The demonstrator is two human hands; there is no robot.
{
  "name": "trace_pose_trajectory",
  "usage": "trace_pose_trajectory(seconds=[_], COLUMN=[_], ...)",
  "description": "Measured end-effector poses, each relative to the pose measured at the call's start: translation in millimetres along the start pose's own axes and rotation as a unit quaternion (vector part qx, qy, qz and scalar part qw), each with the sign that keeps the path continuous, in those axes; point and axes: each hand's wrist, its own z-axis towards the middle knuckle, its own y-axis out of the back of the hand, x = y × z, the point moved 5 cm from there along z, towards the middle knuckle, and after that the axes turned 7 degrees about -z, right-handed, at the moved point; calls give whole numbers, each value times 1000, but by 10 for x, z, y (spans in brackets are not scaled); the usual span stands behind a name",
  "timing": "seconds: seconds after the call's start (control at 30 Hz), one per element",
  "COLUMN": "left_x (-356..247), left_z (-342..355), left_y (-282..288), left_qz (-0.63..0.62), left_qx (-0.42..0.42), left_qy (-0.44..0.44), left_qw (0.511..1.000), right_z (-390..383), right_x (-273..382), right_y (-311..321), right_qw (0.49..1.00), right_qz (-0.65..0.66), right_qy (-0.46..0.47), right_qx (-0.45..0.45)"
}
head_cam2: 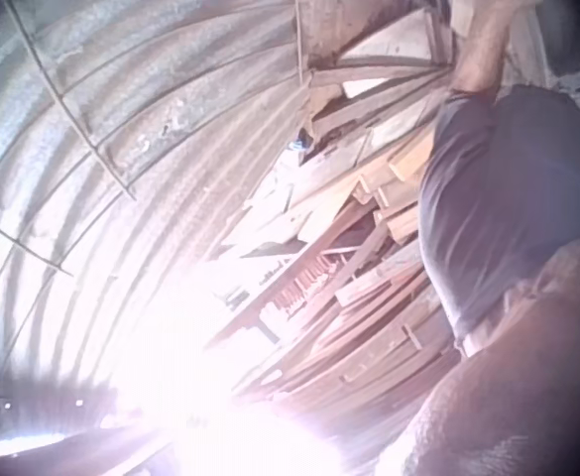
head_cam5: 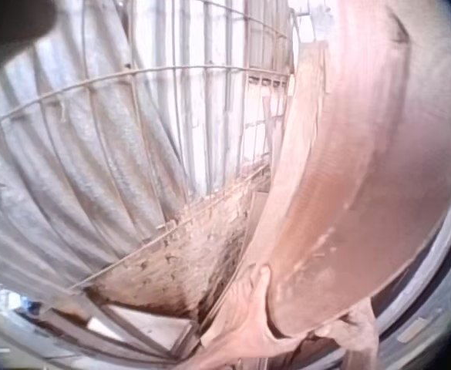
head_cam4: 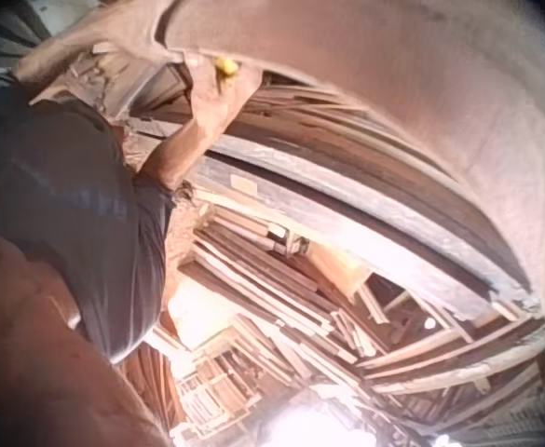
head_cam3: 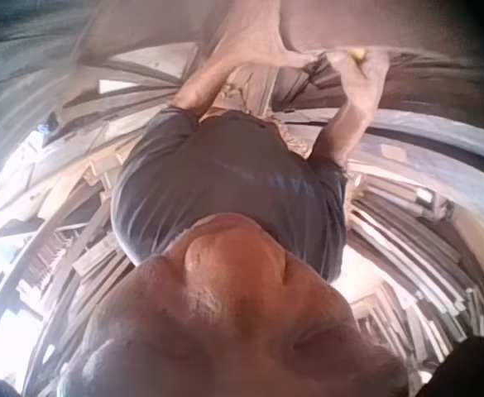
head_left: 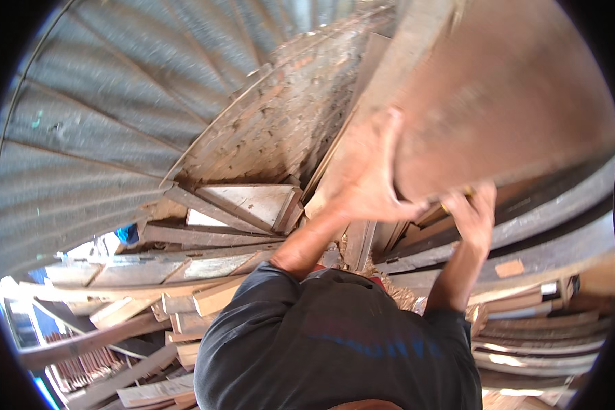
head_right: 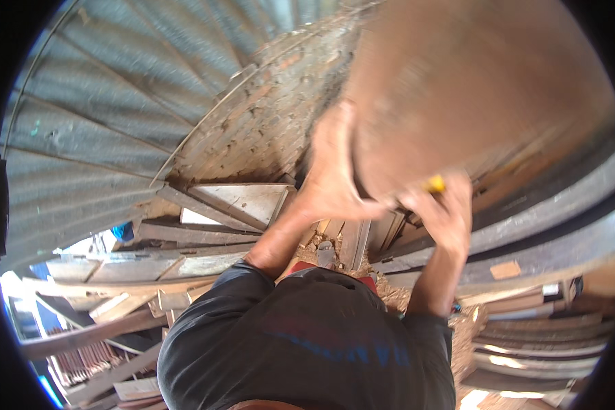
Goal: The person measures lengths of wooden boards using a tape measure and stacks them among other lumber in a storage area.
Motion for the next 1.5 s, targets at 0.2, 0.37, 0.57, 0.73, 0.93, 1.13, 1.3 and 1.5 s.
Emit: trace_pose_trajectory(seconds=[0.2, 0.37, 0.57, 0.73, 0.93, 1.13, 1.3, 1.5], left_x=[31, 838, 1567, 1849, 1868, 1709, 1524, 668], left_z=[-314, -603, -1262, -1364, -1308, -1365, -1487, -926], left_y=[-182, -445, -1010, -1109, -1041, -1079, -1183, -1184], left_qz=[-208, -268, -351, -350, -415, -414, -445, -409], left_qx=[99, 155, 314, 262, 203, 215, 194, 161], left_qy=[-47, 37, 139, 101, 135, 165, 201, 186], left_qw=[972, 950, 871, 894, 877, 869, 850, 879], right_z=[-621, -1000, -1174, -1317, -1545, -1513, -1400, -1068], right_x=[-220, -318, -371, -447, -619, -154, 109, 733], right_y=[470, 759, 785, 724, 493, 247, 253, 1110], right_qw=[982, 961, 949, 942, 937, 957, 955, 939], right_qz=[-142, -207, -240, -266, -291, -110, -8, -69], right_qy=[19, -23, -40, -38, -22, -171, -95, 121], right_qx=[-124, -180, -199, -202, -192, -209, -281, -313])
